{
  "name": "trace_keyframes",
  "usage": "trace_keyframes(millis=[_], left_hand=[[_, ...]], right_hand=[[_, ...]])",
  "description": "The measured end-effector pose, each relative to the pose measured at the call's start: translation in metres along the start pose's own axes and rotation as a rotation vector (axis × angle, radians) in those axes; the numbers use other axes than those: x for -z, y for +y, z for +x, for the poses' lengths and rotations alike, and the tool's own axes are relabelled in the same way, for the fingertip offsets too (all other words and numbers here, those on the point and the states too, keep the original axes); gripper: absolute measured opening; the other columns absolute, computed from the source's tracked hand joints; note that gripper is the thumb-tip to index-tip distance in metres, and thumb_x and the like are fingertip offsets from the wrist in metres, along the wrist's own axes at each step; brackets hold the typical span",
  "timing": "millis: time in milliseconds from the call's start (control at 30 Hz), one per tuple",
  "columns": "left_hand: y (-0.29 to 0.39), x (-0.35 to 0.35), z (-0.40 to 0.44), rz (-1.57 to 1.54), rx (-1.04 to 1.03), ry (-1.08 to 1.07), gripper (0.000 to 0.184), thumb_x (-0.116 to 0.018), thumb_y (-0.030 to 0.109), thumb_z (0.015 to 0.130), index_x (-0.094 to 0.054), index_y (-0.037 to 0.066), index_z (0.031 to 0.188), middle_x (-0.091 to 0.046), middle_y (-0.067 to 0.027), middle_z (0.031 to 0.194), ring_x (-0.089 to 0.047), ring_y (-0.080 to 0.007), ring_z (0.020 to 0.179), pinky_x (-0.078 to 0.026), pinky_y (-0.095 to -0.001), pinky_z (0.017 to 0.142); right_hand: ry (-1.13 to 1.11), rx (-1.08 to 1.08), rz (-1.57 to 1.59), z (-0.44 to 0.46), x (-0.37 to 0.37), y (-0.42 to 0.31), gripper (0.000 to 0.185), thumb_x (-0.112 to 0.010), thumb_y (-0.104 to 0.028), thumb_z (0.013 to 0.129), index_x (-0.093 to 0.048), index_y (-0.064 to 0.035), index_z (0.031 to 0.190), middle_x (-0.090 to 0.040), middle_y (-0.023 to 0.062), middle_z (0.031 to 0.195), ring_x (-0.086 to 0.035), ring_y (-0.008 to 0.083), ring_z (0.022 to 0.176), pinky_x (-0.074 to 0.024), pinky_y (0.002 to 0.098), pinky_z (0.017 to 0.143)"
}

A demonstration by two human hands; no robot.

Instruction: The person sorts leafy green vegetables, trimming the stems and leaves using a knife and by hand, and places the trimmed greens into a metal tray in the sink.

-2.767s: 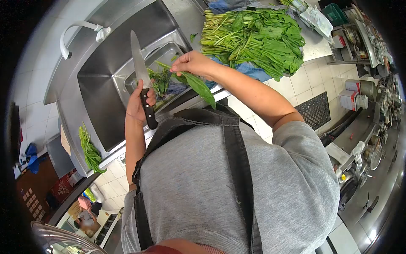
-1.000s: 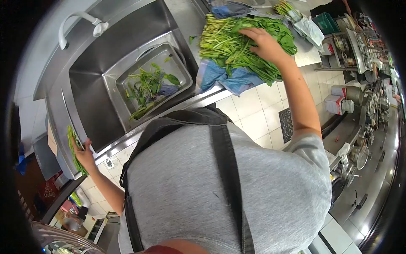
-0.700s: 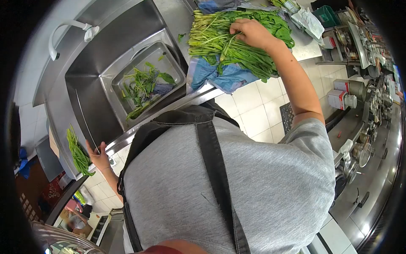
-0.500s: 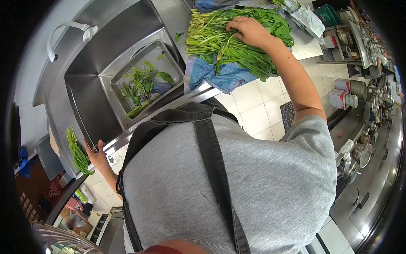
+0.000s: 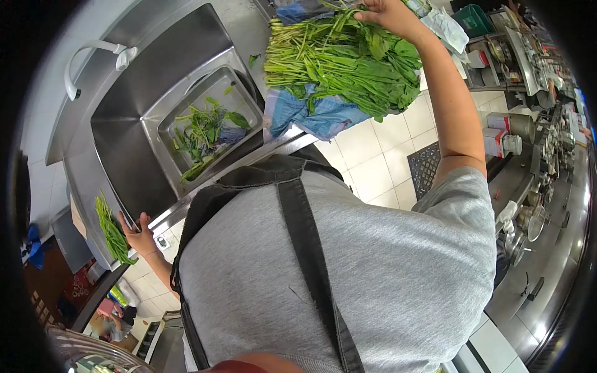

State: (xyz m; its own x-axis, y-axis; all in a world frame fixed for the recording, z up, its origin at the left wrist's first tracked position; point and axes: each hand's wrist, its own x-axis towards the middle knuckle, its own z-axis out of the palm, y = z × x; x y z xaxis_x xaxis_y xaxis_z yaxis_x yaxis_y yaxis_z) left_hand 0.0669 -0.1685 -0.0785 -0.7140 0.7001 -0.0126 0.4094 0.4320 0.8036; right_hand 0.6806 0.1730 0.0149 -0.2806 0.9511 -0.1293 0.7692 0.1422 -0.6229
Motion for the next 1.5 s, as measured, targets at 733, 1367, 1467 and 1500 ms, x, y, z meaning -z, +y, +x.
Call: trace_keyframes(millis=[733,1367,1467,1500], left_hand=[[0.001,0.004,0.006,-0.007,-0.018,-0.079,0.081,-0.078,0.011,0.083,-0.035,0.017,0.151,-0.064,-0.0035,0.076,-0.049,-0.0051,0.056,-0.035,-0.0206,0.047],[0.021,-0.008,0.016,0.096,-0.153,-0.156,0.082,-0.079,0.013,0.082,-0.036,0.019,0.151,-0.064,-0.0012,0.072,-0.053,-0.0036,0.063,-0.036,-0.0191,0.055],[0.025,-0.007,0.022,0.122,-0.137,-0.156,0.082,-0.080,0.012,0.082,-0.035,0.017,0.151,-0.065,-0.0015,0.072,-0.053,-0.0042,0.064,-0.038,-0.0194,0.059],[0.027,-0.007,0.023,0.126,-0.125,-0.161,0.082,-0.080,0.013,0.082,-0.035,0.017,0.151,-0.065,-0.0014,0.072,-0.054,-0.0043,0.064,-0.039,-0.0194,0.060]], right_hand=[[0.013,0.159,-0.284,-0.006,-0.009,-0.016,0.034,-0.070,-0.018,0.085,-0.068,-0.0046,0.115,-0.072,0.0134,0.091,-0.067,0.0253,0.087,-0.0517,0.0364,0.082],[0.680,0.241,-0.073,-0.127,-0.149,-0.022,0.023,-0.063,0.004,0.080,-0.069,-0.0067,0.100,-0.067,0.0122,0.098,-0.062,0.0315,0.095,-0.0503,0.0390,0.084],[0.782,0.073,0.011,-0.123,-0.125,-0.004,0.021,-0.063,0.003,0.084,-0.070,-0.0056,0.101,-0.068,0.0076,0.097,-0.062,0.0180,0.080,-0.0496,0.0291,0.069],[0.768,0.069,-0.004,-0.123,-0.121,-0.004,0.020,-0.064,0.003,0.084,-0.070,-0.0055,0.101,-0.068,0.0072,0.096,-0.062,0.0178,0.078,-0.0493,0.0290,0.068]])
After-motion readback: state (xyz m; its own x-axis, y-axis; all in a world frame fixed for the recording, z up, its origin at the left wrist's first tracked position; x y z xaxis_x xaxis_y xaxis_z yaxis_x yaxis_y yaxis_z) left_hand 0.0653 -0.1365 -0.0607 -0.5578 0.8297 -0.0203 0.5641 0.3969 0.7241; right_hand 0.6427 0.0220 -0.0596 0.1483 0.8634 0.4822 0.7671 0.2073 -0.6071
